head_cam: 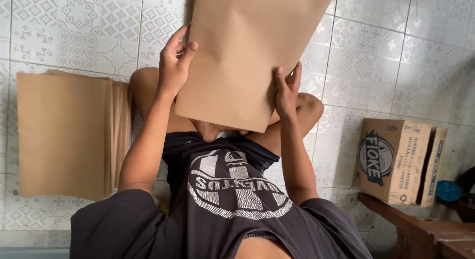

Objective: A person sitting on the floor folds flat brown paper sheets into bags and stacks them.

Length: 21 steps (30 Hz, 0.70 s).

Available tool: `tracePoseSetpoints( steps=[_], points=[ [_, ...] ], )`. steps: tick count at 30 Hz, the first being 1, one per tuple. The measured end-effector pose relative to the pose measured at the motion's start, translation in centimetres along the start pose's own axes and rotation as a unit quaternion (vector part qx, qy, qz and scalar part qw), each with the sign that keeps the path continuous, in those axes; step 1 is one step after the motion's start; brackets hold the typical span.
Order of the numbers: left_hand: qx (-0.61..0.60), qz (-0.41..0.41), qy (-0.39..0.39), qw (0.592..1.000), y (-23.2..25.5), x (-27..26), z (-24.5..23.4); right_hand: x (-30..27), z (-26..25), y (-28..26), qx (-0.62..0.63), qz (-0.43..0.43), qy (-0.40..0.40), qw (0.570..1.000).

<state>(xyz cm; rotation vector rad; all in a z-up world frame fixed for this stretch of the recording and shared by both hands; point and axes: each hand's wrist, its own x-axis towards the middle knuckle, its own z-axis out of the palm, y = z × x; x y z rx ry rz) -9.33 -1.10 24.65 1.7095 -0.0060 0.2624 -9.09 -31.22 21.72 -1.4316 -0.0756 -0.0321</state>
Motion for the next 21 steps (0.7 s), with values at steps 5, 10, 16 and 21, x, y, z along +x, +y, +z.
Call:
tracePoseSetpoints(
  steps=[5, 10, 16, 21],
  points=[
    [0.119, 0.050, 0.073, 0.989, -5.8, -3.8, -0.6, -2.2, 2.1, 2.0, -0.160, 0.025, -0.007, 0.987],
    [0.196, 0.008, 0.136, 0.971, -10.2, -10.3, -4.7, -4.8, 5.2, 6.5, -0.235, 0.003, -0.112, 0.965],
    [0.262, 0.016, 0.184, 0.947, -9.4, -16.0, -17.4, -8.0, 14.7, 6.5, -0.227, 0.054, -0.258, 0.937],
    [0.294, -0.074, 0.161, 0.939, -10.4, -22.1, -30.3, -11.2, 24.0, 4.3, -0.181, 0.054, -0.471, 0.862]
  ],
)
